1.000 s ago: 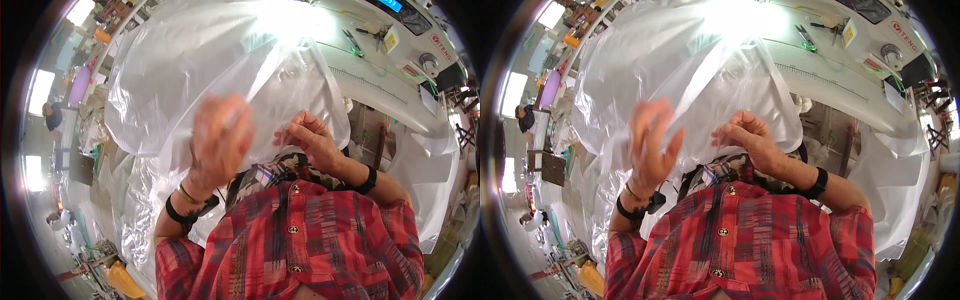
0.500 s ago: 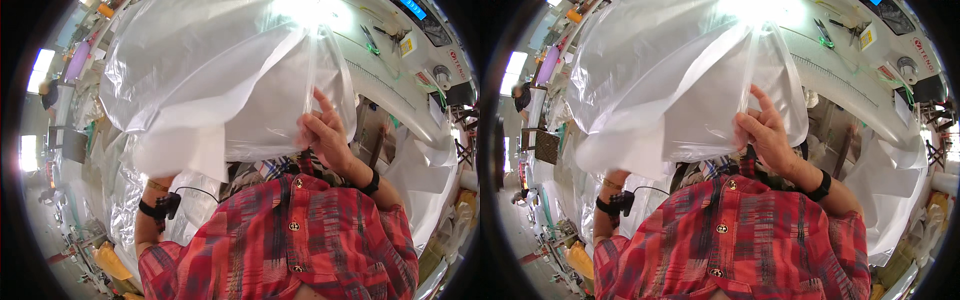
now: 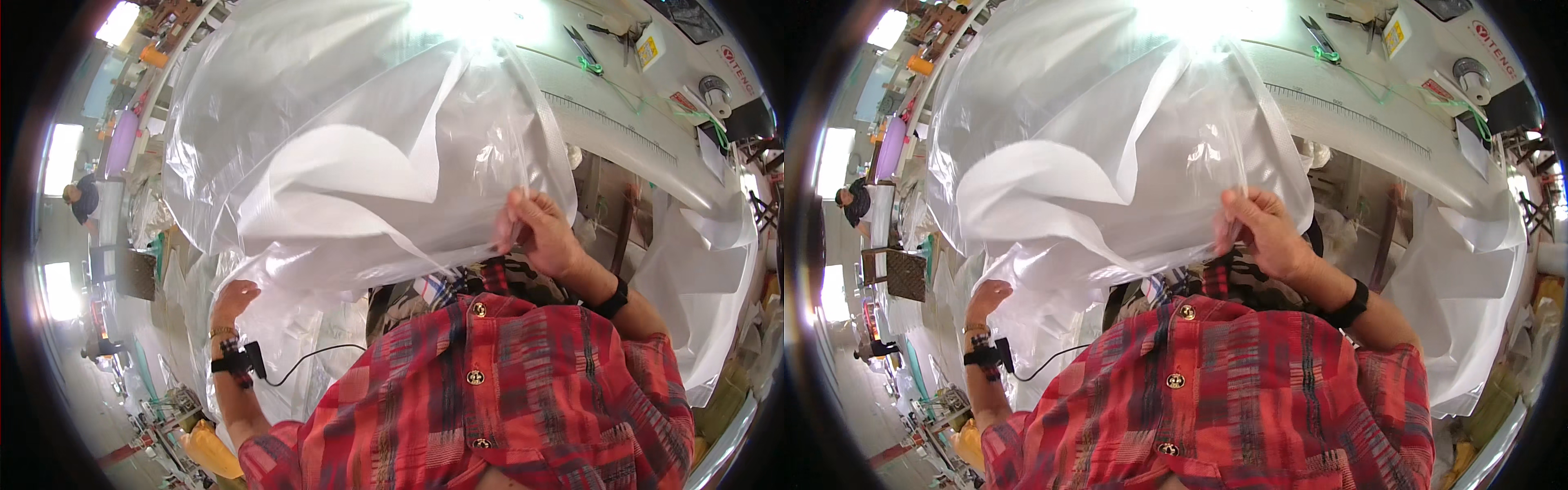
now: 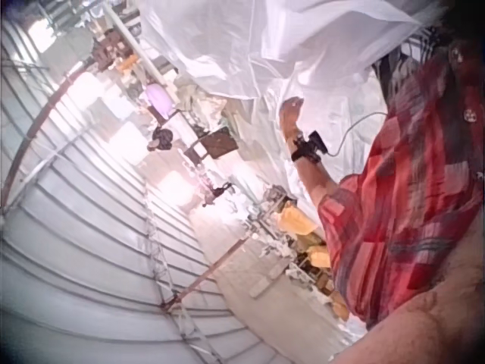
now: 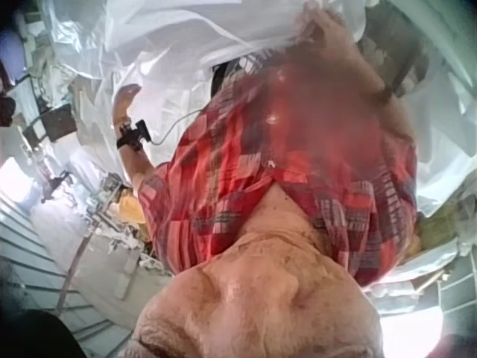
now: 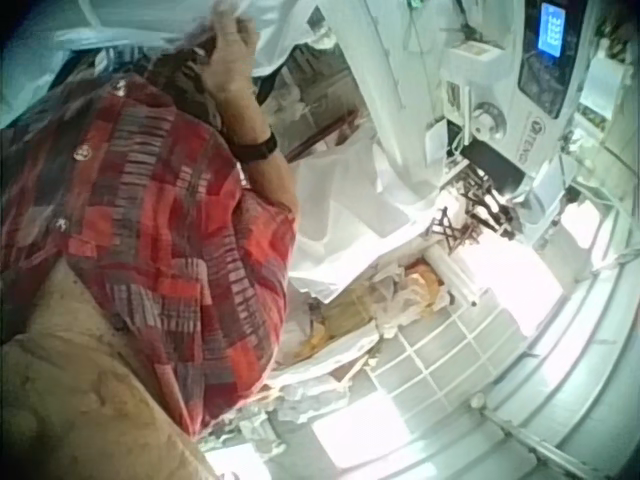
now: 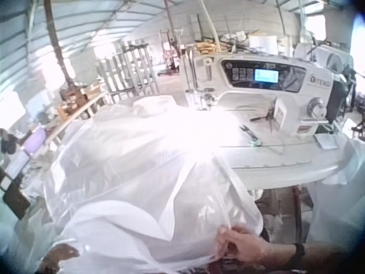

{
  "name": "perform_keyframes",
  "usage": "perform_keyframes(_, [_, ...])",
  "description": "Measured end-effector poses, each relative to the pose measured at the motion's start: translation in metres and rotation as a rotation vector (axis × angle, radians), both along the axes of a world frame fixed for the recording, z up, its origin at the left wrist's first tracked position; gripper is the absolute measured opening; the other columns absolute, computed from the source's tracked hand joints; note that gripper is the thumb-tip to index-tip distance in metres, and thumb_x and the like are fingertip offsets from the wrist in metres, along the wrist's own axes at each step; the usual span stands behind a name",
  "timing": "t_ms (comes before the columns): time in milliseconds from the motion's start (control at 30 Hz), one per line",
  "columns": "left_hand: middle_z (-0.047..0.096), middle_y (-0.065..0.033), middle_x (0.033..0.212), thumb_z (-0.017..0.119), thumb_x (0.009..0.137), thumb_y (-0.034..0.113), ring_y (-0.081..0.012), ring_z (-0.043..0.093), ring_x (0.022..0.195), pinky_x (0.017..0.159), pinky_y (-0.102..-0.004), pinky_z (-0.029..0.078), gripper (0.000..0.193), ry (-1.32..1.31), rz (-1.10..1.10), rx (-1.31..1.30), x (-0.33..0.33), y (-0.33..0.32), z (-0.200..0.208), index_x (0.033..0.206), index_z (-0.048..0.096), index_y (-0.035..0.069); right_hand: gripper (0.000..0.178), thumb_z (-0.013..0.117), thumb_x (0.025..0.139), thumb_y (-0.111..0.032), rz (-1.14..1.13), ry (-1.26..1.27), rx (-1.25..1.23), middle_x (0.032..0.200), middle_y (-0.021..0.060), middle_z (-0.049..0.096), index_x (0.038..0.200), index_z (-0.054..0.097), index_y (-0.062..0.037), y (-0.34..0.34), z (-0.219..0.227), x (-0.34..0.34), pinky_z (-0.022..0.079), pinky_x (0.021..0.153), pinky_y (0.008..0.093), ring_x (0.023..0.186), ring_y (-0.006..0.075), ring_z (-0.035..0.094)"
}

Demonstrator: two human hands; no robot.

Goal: Sewing the edges of large white plastic mesh or plastic sheets using an industrial sewing machine in a manufacturing setting.

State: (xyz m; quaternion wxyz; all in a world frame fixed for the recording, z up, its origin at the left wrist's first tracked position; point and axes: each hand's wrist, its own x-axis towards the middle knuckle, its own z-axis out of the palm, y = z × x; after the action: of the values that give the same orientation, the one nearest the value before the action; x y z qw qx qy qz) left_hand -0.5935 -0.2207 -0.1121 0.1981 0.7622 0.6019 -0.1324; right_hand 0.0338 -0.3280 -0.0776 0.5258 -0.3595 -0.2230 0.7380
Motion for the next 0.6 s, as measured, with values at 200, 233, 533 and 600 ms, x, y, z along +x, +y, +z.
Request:
perform_keyframes(200, [0.064,-0.0108,0.072,0.067,0.088,0.013,-0.0170,0.060,0.058,0.057,-0.0287,0.046,0.016,-0.245,0.133,-0.031,0.212,-0.006,0.165,0.088,0.067,-0.003,0.027,0.053,0.102,-0.028,-0.042,-0.280,0.097,0.070,0.0049,0.063,0.094,0.059,-0.0029,0.001,0.010,0.011,0.052,0.060,0.0264,0.061,0.0134,0.062])
perform_keyframes(233, [0.061,-0.0098,0.070,0.067,0.089,0.010,-0.0140,0.058,0.058,0.054,-0.0262,0.044,0.013,-0.245,0.042,0.118,0.245,-0.008,0.200,0.088,0.065,-0.003,0.025,0.055,0.101,-0.026,-0.015,-0.398,0.090,0.074,0.0045,0.063,0.099,0.058,-0.0015,0.004,0.014,0.010,0.051,0.063,0.0259,0.065,0.0138,0.062])
perform_keyframes(533, [0.066,-0.0115,0.081,0.066,0.090,0.014,-0.0174,0.063,0.071,0.064,-0.0288,0.049,0.018,-0.421,-0.945,0.461,0.408,0.018,0.249,0.088,0.065,-0.005,0.043,0.068,0.082,-0.006,-0.431,-1.399,0.859,0.097,0.0104,0.067,0.123,0.053,-0.0020,0.026,0.063,-0.004,0.050,0.079,0.0378,0.089,0.0291,0.065])
perform_keyframes(600, [0.065,-0.0112,0.075,0.067,0.089,0.018,-0.0184,0.063,0.067,0.061,-0.0301,0.049,0.022,-0.428,-0.829,0.231,0.424,0.043,0.231,0.088,0.065,-0.004,0.045,0.067,0.078,-0.006,0.010,-1.264,0.856,0.090,0.0145,0.067,0.121,0.054,-0.0045,0.026,0.067,-0.016,0.051,0.074,0.0431,0.083,0.0349,0.065])
